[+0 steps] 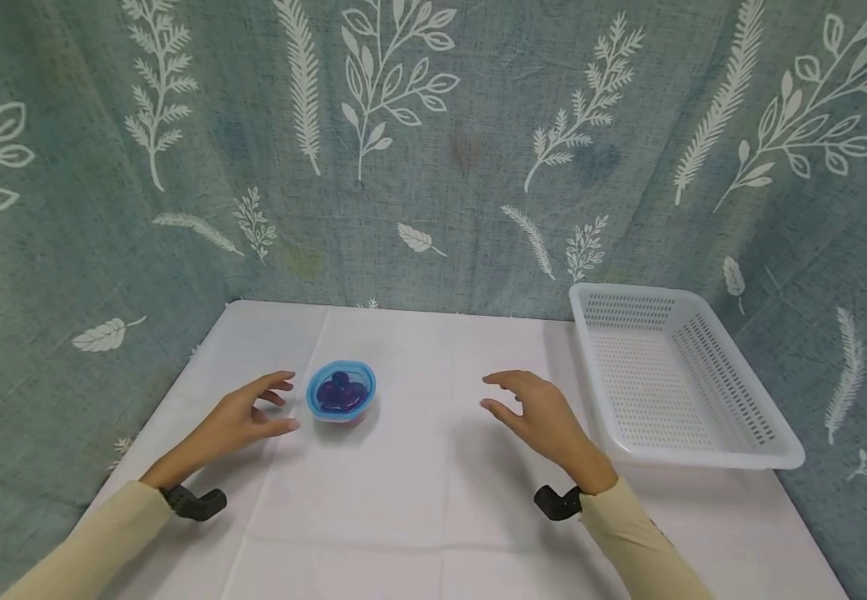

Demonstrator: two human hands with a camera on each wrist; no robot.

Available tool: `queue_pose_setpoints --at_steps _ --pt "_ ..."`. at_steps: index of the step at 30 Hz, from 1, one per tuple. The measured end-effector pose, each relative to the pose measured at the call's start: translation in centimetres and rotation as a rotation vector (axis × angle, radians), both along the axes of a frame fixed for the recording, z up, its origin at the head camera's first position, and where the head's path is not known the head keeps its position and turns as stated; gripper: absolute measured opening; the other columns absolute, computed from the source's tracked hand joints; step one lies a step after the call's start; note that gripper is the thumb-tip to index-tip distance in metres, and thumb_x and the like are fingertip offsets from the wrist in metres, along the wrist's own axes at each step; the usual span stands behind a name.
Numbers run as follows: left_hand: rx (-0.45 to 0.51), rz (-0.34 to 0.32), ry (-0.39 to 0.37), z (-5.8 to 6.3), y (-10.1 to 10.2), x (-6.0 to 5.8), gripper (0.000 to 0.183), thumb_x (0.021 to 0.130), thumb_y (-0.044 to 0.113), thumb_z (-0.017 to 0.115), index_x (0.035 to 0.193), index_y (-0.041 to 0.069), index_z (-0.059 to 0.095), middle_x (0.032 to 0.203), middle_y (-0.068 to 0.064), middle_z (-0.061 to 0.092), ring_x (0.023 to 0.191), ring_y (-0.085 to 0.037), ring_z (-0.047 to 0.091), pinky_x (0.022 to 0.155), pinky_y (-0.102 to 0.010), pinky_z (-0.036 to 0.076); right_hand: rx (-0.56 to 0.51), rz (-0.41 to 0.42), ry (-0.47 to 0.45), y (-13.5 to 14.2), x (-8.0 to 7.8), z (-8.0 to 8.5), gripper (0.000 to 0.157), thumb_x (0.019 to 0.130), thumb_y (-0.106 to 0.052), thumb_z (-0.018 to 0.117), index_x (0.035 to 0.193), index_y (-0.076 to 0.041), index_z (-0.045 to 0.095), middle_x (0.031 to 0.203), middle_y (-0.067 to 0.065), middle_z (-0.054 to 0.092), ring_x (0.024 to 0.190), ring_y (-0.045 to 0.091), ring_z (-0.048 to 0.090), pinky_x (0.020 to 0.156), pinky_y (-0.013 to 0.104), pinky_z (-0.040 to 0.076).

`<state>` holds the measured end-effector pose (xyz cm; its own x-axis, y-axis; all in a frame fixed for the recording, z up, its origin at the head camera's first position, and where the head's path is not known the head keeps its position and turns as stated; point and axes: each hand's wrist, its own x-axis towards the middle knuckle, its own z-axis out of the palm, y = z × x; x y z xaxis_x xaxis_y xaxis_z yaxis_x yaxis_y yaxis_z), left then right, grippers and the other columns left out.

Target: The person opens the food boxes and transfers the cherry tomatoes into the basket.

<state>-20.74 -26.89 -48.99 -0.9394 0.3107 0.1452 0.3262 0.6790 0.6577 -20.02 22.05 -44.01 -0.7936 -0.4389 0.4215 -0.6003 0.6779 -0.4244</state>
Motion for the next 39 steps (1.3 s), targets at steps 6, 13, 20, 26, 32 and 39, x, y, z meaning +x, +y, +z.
queue_pose_setpoints --at_steps 6,13,20,26,32,39 --pt "0.033 0.014 -0.057 -0.4 0.7 -0.5 0.095 0.083 0.046 0.086 0.159 0.016 0.036 0.144 -0.015 0.056 0.12 -0.029 0.061 0.085 -0.042 0.059 -0.041 0.102 -0.008 -3.1 -0.4 -1.1 0.037 0.09 -0.02 0.082 0.125 -0.014 0.072 0.124 -0.001 0.071 0.103 0.018 0.067 0.08 0.041 0.06" --pt "0.086 0.007 -0.118 -0.6 1.1 -1.1 0.098 0.084 0.04 0.087 0.162 0.02 0.031 0.15 -0.009 0.051 0.124 -0.026 0.057 0.089 -0.043 0.056 -0.04 0.186 -0.008 -7.0 -0.8 -2.5 0.035 0.09 -0.022 0.083 0.123 -0.018 0.073 0.124 -0.004 0.07 0.103 0.018 0.065 0.079 0.034 0.059" --pt "0.129 -0.013 -0.142 -1.0 1.2 -1.5 0.102 0.082 0.043 0.088 0.163 0.026 0.028 0.153 -0.001 0.048 0.129 -0.024 0.054 0.089 -0.043 0.055 -0.036 0.265 -0.013 -10.6 -1.0 -3.2 0.032 0.094 -0.026 0.079 0.124 -0.018 0.074 0.124 -0.004 0.069 0.114 0.016 0.064 0.09 0.031 0.057" --pt "0.164 -0.046 -0.166 -1.2 1.3 -1.7 0.102 0.083 0.041 0.088 0.163 0.032 0.026 0.155 0.002 0.046 0.132 -0.025 0.051 0.087 -0.04 0.054 -0.016 0.314 0.009 -13.2 -1.2 -3.6 0.033 0.095 -0.028 0.078 0.124 -0.013 0.074 0.126 -0.002 0.069 0.122 0.016 0.061 0.104 0.033 0.052" --pt "0.16 -0.045 -0.178 -1.5 1.5 -2.1 0.103 0.081 0.046 0.088 0.162 0.036 0.026 0.153 0.0 0.048 0.131 -0.024 0.052 0.087 -0.038 0.053 0.015 0.336 0.05 -15.0 -1.4 -3.9 0.034 0.095 -0.027 0.078 0.125 -0.013 0.073 0.129 0.002 0.068 0.125 0.016 0.059 0.107 0.032 0.05" --pt "0.155 -0.061 -0.204 -1.8 1.7 -2.3 0.104 0.08 0.053 0.087 0.163 0.031 0.028 0.144 -0.004 0.053 0.121 -0.024 0.054 0.086 -0.042 0.049 0.03 0.364 0.112 -16.3 -1.4 -4.3 0.031 0.093 -0.024 0.08 0.122 -0.014 0.074 0.128 0.003 0.066 0.125 0.017 0.058 0.107 0.029 0.049"
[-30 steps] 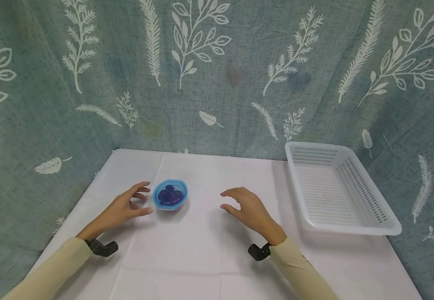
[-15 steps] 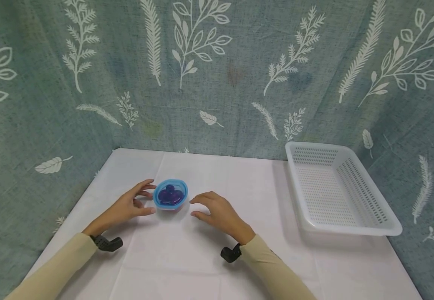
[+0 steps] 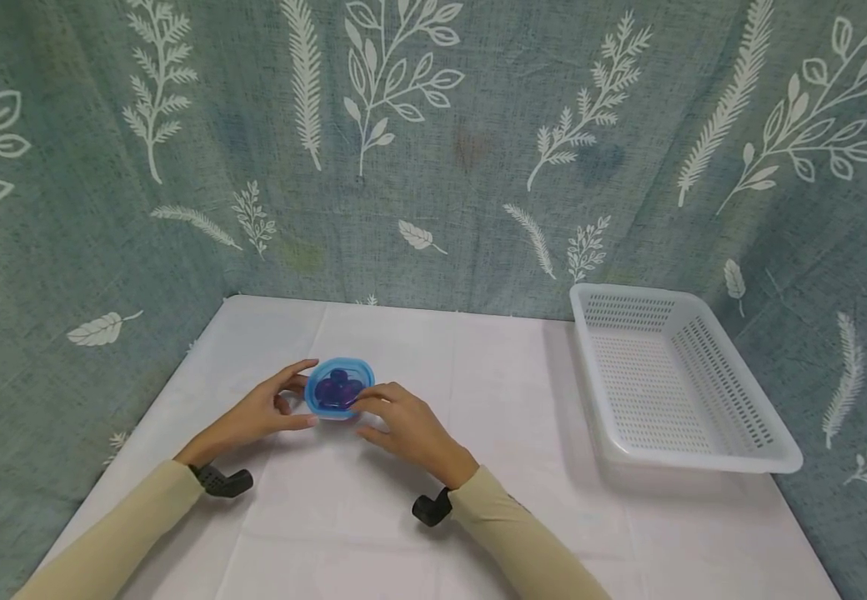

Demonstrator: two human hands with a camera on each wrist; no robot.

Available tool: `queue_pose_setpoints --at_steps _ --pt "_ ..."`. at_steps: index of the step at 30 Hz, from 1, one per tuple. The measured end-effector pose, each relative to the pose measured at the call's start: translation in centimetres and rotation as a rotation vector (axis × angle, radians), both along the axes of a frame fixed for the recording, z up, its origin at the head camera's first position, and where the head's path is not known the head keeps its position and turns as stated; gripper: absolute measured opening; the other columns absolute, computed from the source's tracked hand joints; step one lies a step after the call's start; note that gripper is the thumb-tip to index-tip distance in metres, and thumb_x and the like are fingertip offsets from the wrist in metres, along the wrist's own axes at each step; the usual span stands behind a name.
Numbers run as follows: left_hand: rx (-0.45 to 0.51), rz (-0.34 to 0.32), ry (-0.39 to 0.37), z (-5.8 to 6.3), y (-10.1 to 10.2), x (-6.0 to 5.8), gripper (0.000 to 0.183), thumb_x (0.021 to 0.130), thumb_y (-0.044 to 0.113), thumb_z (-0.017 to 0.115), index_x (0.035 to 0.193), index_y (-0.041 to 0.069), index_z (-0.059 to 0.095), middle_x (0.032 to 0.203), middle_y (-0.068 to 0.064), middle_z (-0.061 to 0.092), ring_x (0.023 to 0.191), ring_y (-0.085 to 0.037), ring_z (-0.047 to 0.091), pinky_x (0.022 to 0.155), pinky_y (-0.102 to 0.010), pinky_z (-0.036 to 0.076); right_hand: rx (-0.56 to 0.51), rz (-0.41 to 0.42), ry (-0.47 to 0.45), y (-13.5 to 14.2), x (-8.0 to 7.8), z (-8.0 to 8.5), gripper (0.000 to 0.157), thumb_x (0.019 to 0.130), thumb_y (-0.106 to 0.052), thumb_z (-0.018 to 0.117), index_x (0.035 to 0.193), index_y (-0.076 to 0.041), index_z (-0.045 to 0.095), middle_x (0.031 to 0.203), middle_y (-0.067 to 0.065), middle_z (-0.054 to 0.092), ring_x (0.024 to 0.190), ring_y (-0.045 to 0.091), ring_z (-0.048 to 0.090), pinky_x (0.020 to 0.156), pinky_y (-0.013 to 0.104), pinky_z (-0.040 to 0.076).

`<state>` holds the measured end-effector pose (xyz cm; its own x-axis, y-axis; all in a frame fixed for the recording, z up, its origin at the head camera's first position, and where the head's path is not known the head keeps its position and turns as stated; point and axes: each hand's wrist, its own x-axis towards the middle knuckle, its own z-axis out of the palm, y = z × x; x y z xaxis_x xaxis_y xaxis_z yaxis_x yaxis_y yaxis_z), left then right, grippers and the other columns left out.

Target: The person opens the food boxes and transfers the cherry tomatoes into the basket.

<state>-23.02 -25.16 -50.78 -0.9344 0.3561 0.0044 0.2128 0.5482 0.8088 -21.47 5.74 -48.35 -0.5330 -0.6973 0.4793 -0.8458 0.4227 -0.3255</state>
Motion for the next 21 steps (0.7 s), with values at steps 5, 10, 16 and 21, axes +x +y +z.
queue_pose_setpoints --at_steps 5,10,16,21 --pt "0.008 -0.02 -0.002 -0.2 0.1 -0.3 0.101 0.08 0.051 0.087 0.162 0.034 0.03 0.138 -0.002 0.055 0.117 -0.024 0.054 0.08 -0.04 0.048 0.022 -0.016 0.015 -0.5 0.1 -0.2 0.031 0.093 -0.025 0.08 0.122 -0.015 0.075 0.127 0.002 0.066 0.124 0.017 0.058 0.106 0.028 0.05" --pt "0.032 -0.036 -0.017 -0.1 0.3 -0.5 0.099 0.08 0.048 0.088 0.161 0.037 0.031 0.135 -0.002 0.055 0.115 -0.025 0.054 0.08 -0.038 0.049 0.026 -0.046 0.031 -0.8 0.1 -0.1 0.032 0.093 -0.025 0.08 0.123 -0.015 0.076 0.125 0.002 0.066 0.119 0.016 0.059 0.1 0.027 0.053" --pt "0.029 -0.043 -0.009 0.0 0.9 -0.6 0.102 0.08 0.046 0.089 0.162 0.033 0.029 0.134 -0.005 0.054 0.114 -0.025 0.054 0.085 -0.039 0.05 0.038 -0.075 0.067 -1.3 0.0 0.0 0.029 0.092 -0.027 0.081 0.118 -0.016 0.079 0.118 0.002 0.067 0.11 0.015 0.061 0.09 0.023 0.055" --pt "0.036 -0.044 -0.023 -0.2 1.1 -0.6 0.105 0.08 0.046 0.089 0.163 0.034 0.026 0.136 -0.005 0.053 0.114 -0.025 0.052 0.087 -0.04 0.048 0.046 -0.097 0.087 -1.6 -0.1 0.0 0.026 0.089 -0.026 0.084 0.113 -0.018 0.081 0.113 0.001 0.068 0.106 0.014 0.061 0.085 0.021 0.055"
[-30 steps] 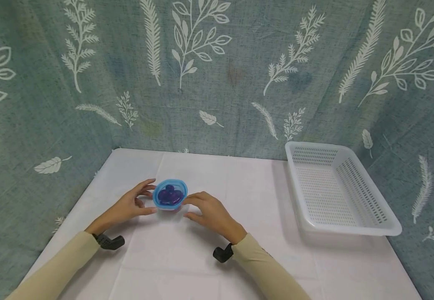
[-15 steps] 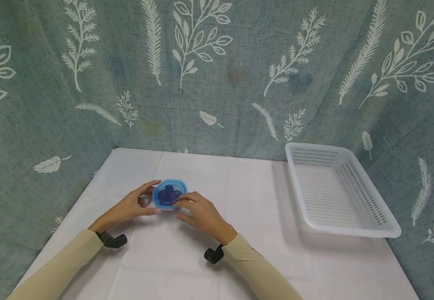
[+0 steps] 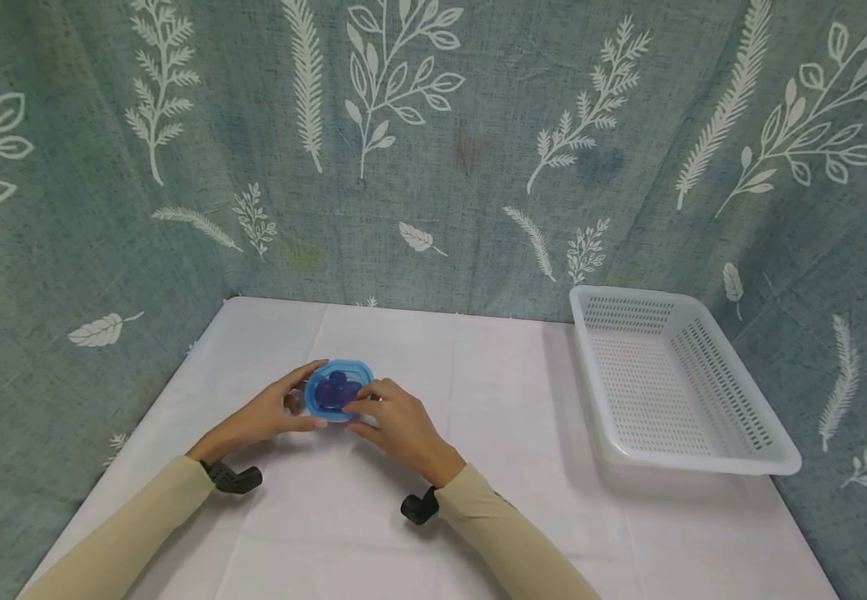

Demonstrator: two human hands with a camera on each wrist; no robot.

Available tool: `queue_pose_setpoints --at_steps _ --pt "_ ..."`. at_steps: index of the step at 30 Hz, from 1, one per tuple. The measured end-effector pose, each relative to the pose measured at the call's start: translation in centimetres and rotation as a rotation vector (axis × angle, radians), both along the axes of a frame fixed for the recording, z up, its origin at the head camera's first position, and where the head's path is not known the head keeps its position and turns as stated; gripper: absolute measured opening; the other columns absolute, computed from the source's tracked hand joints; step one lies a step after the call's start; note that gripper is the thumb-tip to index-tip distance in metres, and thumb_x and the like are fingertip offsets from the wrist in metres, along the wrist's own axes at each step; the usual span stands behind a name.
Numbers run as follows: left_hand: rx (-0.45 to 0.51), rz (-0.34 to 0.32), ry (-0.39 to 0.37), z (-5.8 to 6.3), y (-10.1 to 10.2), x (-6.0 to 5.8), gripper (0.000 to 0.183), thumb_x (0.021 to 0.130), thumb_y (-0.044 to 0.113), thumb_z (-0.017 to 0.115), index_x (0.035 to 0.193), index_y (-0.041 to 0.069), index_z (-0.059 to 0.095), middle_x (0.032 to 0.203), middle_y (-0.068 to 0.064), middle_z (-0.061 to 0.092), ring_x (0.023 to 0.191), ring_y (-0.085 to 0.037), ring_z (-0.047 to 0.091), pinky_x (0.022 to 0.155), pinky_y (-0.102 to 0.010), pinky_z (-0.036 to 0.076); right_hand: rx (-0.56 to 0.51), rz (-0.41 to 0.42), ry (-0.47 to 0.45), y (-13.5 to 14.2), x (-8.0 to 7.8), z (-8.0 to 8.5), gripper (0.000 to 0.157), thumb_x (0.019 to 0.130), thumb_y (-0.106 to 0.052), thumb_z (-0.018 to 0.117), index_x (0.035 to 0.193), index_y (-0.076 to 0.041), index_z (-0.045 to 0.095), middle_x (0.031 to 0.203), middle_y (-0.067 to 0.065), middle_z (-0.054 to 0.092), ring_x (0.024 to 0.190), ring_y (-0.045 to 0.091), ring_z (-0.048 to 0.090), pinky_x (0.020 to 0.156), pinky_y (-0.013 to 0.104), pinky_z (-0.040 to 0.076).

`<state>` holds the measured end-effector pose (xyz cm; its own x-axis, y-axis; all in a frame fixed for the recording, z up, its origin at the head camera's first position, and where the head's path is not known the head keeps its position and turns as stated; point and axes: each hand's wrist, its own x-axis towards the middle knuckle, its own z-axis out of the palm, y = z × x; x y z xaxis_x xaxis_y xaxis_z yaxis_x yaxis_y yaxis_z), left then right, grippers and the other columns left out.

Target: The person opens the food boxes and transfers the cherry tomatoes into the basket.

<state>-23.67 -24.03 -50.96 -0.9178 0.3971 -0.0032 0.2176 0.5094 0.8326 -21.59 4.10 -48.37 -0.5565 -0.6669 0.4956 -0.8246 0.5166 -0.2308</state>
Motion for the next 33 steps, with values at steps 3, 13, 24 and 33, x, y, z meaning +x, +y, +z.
queue_pose_setpoints --at_steps 3,13,24,33 --pt "0.019 -0.005 -0.025 -0.06 0.06 0.02 0.105 0.08 0.046 0.089 0.163 0.034 0.025 0.14 -0.005 0.05 0.119 -0.026 0.051 0.093 -0.043 0.047 -0.003 -0.011 0.011 -0.17 -0.1 -0.09 0.024 0.087 -0.024 0.085 0.11 -0.019 0.082 0.11 0.0 0.068 0.103 0.013 0.06 0.081 0.02 0.055" --pt "0.076 -0.026 -0.102 0.14 0.2 0.09 0.106 0.083 0.042 0.087 0.164 0.033 0.02 0.154 -0.007 0.044 0.119 -0.03 0.054 0.095 -0.046 0.047 -0.012 0.014 0.009 -0.13 -0.25 0.16 0.021 0.088 -0.018 0.084 0.108 -0.016 0.082 0.112 0.0 0.068 0.102 0.012 0.062 0.082 0.019 0.055" --pt "0.109 -0.034 -0.144 0.29 0.27 0.26 0.108 0.086 0.041 0.085 0.167 0.029 0.014 0.156 -0.008 0.041 0.128 -0.034 0.052 0.102 -0.053 0.049 0.029 -0.016 0.133 -0.34 -0.66 -0.05 0.017 0.09 -0.023 0.082 0.107 -0.02 0.082 0.106 -0.006 0.071 0.096 0.009 0.064 0.063 0.018 0.056" --pt "0.183 -0.057 -0.121 0.18 0.68 0.32 0.106 0.088 0.034 0.085 0.167 0.025 0.015 0.166 -0.007 0.027 0.15 -0.034 0.033 0.117 -0.059 0.034 0.027 -0.064 0.176 -0.61 -0.61 0.12 0.015 0.093 -0.023 0.079 0.107 -0.02 0.083 0.106 -0.007 0.072 0.096 0.008 0.066 0.061 0.018 0.056"
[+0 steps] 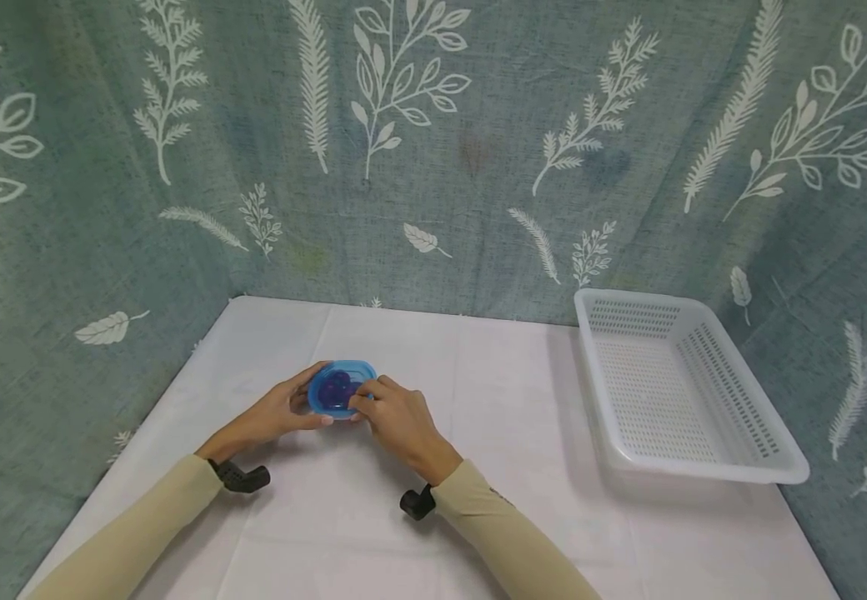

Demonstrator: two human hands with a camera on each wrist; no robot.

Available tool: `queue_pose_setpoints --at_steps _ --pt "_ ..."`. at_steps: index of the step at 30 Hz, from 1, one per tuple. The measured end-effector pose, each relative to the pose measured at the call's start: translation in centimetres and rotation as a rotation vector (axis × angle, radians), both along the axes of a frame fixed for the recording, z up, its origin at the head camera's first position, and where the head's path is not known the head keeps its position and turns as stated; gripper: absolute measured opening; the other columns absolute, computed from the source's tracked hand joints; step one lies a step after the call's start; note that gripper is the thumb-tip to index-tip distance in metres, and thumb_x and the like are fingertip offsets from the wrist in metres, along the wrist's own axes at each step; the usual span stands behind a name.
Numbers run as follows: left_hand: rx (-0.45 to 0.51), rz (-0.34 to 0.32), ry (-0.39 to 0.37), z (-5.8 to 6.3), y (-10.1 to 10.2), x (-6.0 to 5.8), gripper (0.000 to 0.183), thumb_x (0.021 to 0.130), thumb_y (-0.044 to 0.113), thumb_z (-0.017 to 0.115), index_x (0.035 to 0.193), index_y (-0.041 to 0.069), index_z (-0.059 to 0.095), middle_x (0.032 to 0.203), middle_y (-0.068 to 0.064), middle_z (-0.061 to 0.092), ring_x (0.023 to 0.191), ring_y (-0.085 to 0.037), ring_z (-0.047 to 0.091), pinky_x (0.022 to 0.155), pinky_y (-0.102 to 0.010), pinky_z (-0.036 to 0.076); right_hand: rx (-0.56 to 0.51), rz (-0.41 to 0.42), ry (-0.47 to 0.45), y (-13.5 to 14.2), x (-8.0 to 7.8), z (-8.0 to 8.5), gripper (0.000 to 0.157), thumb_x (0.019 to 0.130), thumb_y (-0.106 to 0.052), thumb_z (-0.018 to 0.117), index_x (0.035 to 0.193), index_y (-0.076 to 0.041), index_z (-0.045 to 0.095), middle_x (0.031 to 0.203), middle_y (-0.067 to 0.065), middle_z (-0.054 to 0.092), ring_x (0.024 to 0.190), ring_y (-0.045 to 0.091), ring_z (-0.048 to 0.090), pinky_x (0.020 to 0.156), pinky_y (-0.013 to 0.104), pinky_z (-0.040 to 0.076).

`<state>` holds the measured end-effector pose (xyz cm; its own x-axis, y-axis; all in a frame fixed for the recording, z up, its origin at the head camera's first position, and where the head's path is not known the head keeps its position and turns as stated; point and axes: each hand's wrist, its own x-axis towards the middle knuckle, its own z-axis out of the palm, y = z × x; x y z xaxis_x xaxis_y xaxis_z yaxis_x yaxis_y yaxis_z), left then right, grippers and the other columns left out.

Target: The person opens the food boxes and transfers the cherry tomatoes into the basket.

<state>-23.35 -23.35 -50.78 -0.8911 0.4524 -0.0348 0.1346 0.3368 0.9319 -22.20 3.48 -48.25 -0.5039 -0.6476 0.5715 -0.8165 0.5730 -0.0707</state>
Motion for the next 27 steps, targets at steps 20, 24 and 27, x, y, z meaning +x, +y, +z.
queue_pose_setpoints --at_steps 20,24,27 --pt "-0.005 0.021 0.036 -0.53 0.12 -0.25 0.11 0.084 0.034 0.089 0.167 0.019 0.018 0.166 -0.008 0.028 0.148 -0.038 0.035 0.117 -0.06 0.033 0.035 -0.022 0.06 -0.17 0.36 -0.44 0.021 0.092 -0.004 0.077 0.11 -0.014 0.082 0.106 -0.002 0.071 0.097 0.01 0.068 0.058 0.018 0.056" --pt "-0.003 0.013 0.021 -0.56 0.11 -0.41 0.112 0.083 0.034 0.089 0.167 0.02 0.017 0.167 -0.007 0.027 0.149 -0.036 0.035 0.118 -0.059 0.033 0.033 -0.011 0.056 -0.13 0.42 -0.43 0.026 0.09 0.002 0.076 0.11 -0.014 0.082 0.107 -0.001 0.071 0.1 0.011 0.068 0.058 0.019 0.056" --pt "-0.006 0.005 0.009 -0.62 0.03 -0.61 0.113 0.083 0.033 0.09 0.167 0.023 0.016 0.167 -0.007 0.027 0.15 -0.034 0.033 0.119 -0.057 0.032 0.017 0.013 0.047 -0.06 0.44 -0.41 0.021 0.091 -0.003 0.078 0.109 -0.014 0.081 0.107 -0.001 0.071 0.1 0.012 0.068 0.06 0.019 0.056"
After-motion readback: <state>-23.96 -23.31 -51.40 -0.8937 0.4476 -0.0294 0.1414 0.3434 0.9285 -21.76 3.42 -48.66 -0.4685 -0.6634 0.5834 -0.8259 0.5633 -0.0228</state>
